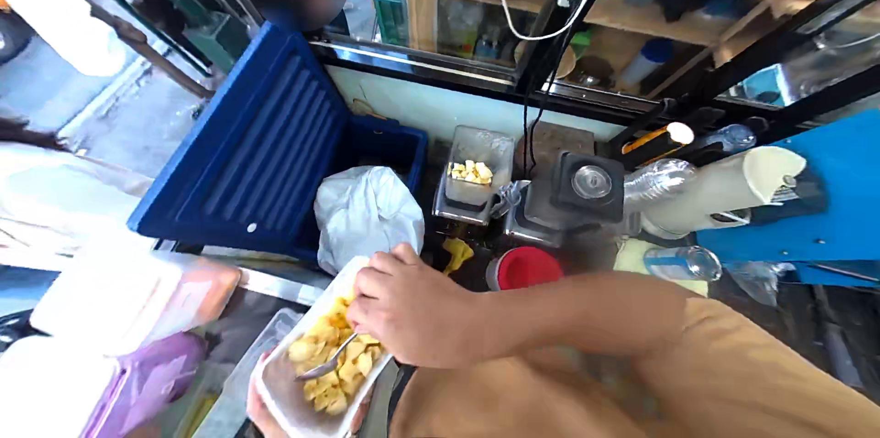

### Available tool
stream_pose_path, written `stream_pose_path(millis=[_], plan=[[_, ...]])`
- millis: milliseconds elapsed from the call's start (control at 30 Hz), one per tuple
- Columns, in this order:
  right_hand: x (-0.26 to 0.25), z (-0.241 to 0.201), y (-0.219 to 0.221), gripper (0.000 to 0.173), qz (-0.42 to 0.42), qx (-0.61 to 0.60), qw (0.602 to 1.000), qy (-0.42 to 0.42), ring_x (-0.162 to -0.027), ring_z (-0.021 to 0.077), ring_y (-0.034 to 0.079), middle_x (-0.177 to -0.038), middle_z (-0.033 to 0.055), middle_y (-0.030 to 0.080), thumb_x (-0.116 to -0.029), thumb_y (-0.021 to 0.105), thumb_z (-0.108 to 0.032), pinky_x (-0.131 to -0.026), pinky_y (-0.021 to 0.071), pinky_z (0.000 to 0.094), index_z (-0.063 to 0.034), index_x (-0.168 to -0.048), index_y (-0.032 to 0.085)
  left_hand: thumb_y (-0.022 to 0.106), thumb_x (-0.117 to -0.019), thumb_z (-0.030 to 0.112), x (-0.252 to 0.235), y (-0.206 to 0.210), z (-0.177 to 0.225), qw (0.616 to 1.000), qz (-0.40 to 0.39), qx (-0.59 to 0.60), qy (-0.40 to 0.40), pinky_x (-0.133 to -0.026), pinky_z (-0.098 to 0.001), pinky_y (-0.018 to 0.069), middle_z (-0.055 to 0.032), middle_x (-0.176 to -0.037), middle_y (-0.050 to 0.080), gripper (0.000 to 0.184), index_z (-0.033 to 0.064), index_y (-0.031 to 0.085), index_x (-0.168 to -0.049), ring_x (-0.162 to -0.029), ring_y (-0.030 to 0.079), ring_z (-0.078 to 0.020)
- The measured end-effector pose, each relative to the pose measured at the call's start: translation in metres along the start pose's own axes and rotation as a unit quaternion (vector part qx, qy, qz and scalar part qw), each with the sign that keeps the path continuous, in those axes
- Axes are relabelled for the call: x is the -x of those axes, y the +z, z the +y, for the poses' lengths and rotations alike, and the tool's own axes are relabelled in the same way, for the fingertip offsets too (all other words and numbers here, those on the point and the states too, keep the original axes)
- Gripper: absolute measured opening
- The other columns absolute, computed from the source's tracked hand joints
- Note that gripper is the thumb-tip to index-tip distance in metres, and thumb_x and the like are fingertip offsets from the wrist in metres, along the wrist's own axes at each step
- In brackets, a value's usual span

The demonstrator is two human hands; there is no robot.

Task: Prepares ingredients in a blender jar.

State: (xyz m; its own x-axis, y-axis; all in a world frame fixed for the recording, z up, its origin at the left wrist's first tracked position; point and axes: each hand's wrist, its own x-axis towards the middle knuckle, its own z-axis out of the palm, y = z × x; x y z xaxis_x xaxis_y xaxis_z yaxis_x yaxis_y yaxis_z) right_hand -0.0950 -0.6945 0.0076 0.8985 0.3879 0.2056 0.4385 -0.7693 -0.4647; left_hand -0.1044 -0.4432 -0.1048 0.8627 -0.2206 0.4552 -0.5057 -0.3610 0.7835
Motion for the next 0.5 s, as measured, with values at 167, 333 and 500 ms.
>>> stream_pose_path(millis=[167,333,500], plan=[[-0.043,-0.088,0.086,0.016,0.044,-0.024,0.996,-0.072,-0.112,0.0237,0.059,-0.111,0.0028,0.067,-0.1005,0.062,-0.021,-0.097,0.0458,0.046,-0.0221,-0.101,0.078,0.084,-0.0649,0.071,0.063,-0.093,-0.025,0.994,0.071,-0.062,-0.048,-0.117,-0.036,0.0383,-0.0127,-0.148,0.048,0.13,0.0029,0.021,-0.157,-0.139,0.045,-0.0182],[-0.109,-0.079,0.141,0.032,-0.023,-0.131,0.99,-0.035,-0.121,0.0223,0.06,-0.126,0.0065,0.065,-0.1003,0.065,-0.029,-0.103,0.0511,0.0468,-0.0172,-0.131,0.067,0.087,-0.0596,0.069,0.147,-0.194,-0.064,0.978,0.165,-0.08,-0.098,-0.114,-0.043,0.0448,-0.0136,-0.149,0.049,0.131,0.0116,0.022,-0.158,-0.137,0.05,-0.0254],[-0.128,-0.045,0.244,0.083,-0.264,0.049,0.961,-0.068,-0.153,0.0363,0.028,-0.164,0.0159,0.034,-0.063,0.086,-0.07,-0.121,0.0261,0.0636,-0.0203,-0.126,0.067,0.086,-0.0591,0.071,0.195,-0.26,-0.1,0.973,0.156,-0.114,-0.123,-0.118,-0.0401,0.0398,-0.0125,-0.149,0.05,0.132,0.0102,0.022,-0.158,-0.14,0.048,-0.0219]])
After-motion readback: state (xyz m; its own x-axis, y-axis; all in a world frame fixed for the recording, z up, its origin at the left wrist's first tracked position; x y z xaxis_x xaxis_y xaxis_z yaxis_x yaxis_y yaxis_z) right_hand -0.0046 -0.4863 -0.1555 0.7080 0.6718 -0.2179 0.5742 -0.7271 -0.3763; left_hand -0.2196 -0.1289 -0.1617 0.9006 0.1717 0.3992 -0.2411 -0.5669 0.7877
